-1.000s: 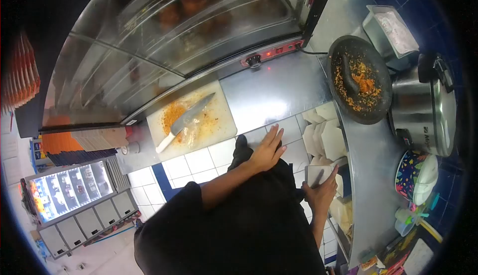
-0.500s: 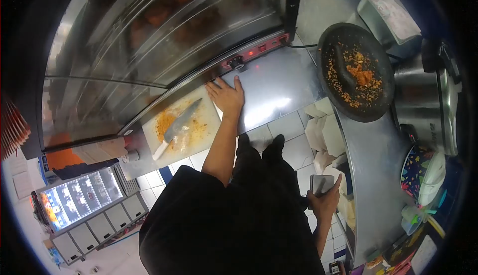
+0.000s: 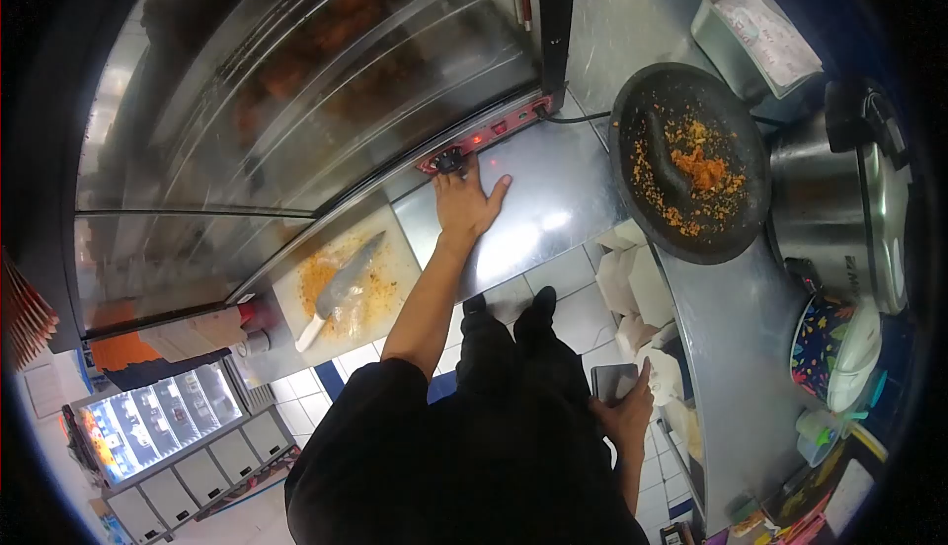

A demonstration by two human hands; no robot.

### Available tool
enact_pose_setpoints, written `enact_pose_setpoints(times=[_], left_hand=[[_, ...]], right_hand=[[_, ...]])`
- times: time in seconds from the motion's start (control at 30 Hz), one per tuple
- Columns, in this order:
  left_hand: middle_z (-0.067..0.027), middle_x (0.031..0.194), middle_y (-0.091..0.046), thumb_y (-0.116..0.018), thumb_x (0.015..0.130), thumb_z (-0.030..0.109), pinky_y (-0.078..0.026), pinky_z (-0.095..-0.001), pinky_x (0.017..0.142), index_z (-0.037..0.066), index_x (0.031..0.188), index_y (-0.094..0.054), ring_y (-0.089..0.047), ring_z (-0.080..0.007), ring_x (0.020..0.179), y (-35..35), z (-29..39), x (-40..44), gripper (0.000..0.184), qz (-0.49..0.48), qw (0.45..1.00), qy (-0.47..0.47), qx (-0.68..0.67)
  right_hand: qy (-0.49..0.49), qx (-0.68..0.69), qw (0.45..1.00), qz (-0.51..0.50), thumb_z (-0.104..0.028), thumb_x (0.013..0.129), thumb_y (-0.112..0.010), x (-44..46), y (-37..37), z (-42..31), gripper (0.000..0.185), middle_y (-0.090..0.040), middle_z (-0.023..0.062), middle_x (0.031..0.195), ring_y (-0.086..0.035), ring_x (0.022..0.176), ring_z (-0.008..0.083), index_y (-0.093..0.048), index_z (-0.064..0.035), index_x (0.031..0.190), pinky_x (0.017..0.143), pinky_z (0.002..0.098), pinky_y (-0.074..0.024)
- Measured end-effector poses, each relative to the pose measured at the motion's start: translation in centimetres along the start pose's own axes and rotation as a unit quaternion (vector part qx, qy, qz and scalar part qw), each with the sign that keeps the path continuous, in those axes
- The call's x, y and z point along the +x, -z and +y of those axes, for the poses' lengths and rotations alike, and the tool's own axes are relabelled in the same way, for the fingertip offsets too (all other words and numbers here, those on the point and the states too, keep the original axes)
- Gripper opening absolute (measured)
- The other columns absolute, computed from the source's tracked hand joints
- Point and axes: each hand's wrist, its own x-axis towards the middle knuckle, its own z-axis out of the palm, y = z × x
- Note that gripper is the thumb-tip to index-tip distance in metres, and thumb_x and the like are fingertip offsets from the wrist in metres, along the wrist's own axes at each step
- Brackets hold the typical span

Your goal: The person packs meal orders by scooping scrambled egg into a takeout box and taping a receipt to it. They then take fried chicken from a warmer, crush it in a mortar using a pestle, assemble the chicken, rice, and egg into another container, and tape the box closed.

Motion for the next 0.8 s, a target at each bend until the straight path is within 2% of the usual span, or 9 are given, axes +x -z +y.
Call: enact_pose_setpoints(times=[0.13, 0.2, 0.23, 0.3, 0.37, 0.43, 0.53, 0.63, 0.8], left_hand=[[-0.0378, 0.144, -0.042, -0.049, 0.09, 0.072, -0.025, -0.0571, 0.117, -0.003, 0.15, -0.04, -0.038, -0.0498, 0.138, 0.0, 1.4, 1.1, 0.096, -0.037, 0.999, -0.01, 0.004], [-0.0388, 0.146, -0.04, -0.049, 0.089, 0.074, -0.026, -0.0571, 0.117, -0.008, 0.15, -0.036, -0.036, -0.0512, 0.139, 0.6, 2.4, 1.8, 0.103, -0.1, 0.991, -0.036, -0.082], [-0.0388, 0.146, -0.04, -0.049, 0.089, 0.074, -0.026, -0.0571, 0.117, -0.008, 0.15, -0.036, -0.036, -0.0512, 0.139, 0.0, 2.9, 2.3, 0.103, -0.099, 0.991, -0.038, -0.084], [-0.0397, 0.145, -0.039, -0.05, 0.089, 0.074, -0.026, -0.0566, 0.117, -0.009, 0.15, -0.033, -0.036, -0.0523, 0.139, -0.9, 4.4, 3.4, 0.105, -0.024, 0.987, -0.144, -0.065], [-0.0396, 0.146, -0.038, -0.05, 0.09, 0.073, -0.024, -0.0562, 0.119, -0.01, 0.151, -0.031, -0.034, -0.0521, 0.14, -1.3, 6.1, 4.2, 0.105, -0.023, 0.988, -0.138, -0.063], [-0.0394, 0.147, -0.036, -0.05, 0.09, 0.072, -0.023, -0.0557, 0.12, -0.01, 0.151, -0.029, -0.033, -0.0518, 0.141, -1.6, 7.4, 4.6, 0.104, -0.026, 0.989, -0.132, -0.061], [-0.0364, 0.152, -0.033, -0.051, 0.092, 0.068, -0.022, -0.0534, 0.121, -0.012, 0.152, -0.026, -0.031, -0.0495, 0.144, -0.8, 7.1, 5.1, 0.103, -0.12, 0.98, -0.14, -0.079], [-0.0359, 0.153, -0.032, -0.052, 0.092, 0.067, -0.022, -0.0514, 0.122, -0.012, 0.15, -0.028, -0.03, -0.0481, 0.145, -1.5, 7.6, 6.0, 0.101, -0.097, 0.962, -0.231, -0.11], [-0.0328, 0.153, -0.035, -0.05, 0.095, 0.061, -0.023, -0.0504, 0.122, -0.012, 0.15, -0.03, -0.031, -0.0457, 0.145, -2.7, 9.4, 7.9, 0.094, -0.098, 0.948, -0.282, -0.107]], right_hand=[[-0.008, -0.002, 1.0, -0.007, -0.028, 0.059, -0.091, 0.3, -0.6, -0.4, 0.127, -0.057, 0.0289, 0.126, -0.053, 0.118, 0.0473, -0.015, -0.0054, 0.158, 0.103, 0.0555, -0.0409], [-0.01, -0.008, 1.0, -0.02, -0.029, 0.06, -0.091, 0.1, -0.7, -0.9, 0.127, -0.058, 0.0288, 0.125, -0.053, 0.117, 0.0471, -0.015, -0.0049, 0.158, 0.104, 0.0556, -0.0408], [-0.011, -0.007, 1.0, -0.017, -0.029, 0.06, -0.091, 0.1, -0.9, -1.0, 0.127, -0.058, 0.0288, 0.125, -0.053, 0.117, 0.0471, -0.015, -0.0049, 0.158, 0.104, 0.0556, -0.0408], [-0.019, -0.017, 0.999, -0.025, -0.03, 0.06, -0.091, 0.0, -1.3, -1.1, 0.128, -0.058, 0.0289, 0.125, -0.053, 0.116, 0.0473, -0.014, -0.0045, 0.158, 0.103, 0.0553, -0.0415], [-0.021, -0.004, 1.0, -0.007, -0.03, 0.06, -0.092, -0.5, -1.4, -1.5, 0.128, -0.058, 0.029, 0.124, -0.054, 0.116, 0.0474, -0.014, -0.0041, 0.158, 0.102, 0.055, -0.0422], [-0.028, 0.007, 1.0, 0.009, -0.03, 0.059, -0.092, -1.2, -1.3, -1.6, 0.128, -0.059, 0.0292, 0.123, -0.054, 0.115, 0.0475, -0.015, -0.0038, 0.158, 0.101, 0.0547, -0.0428], [-0.04, 0.006, 0.999, 0.016, -0.029, 0.059, -0.093, -1.7, -2.0, -1.7, 0.128, -0.059, 0.0293, 0.121, -0.055, 0.113, 0.0475, -0.015, -0.0031, 0.157, 0.099, 0.0544, -0.0444], [-0.035, 0.004, 0.999, 0.001, -0.028, 0.059, -0.093, -2.0, -2.4, -1.8, 0.127, -0.06, 0.0291, 0.12, -0.057, 0.112, 0.0474, -0.016, -0.0025, 0.157, 0.098, 0.0546, -0.0451], [-0.055, 0.022, 0.998, 0.017, -0.029, 0.059, -0.093, -3.2, -3.3, -1.6, 0.132, -0.06, 0.0303, 0.118, -0.056, 0.111, 0.0476, -0.011, -0.0076, 0.159, 0.099, 0.0551, -0.045]])
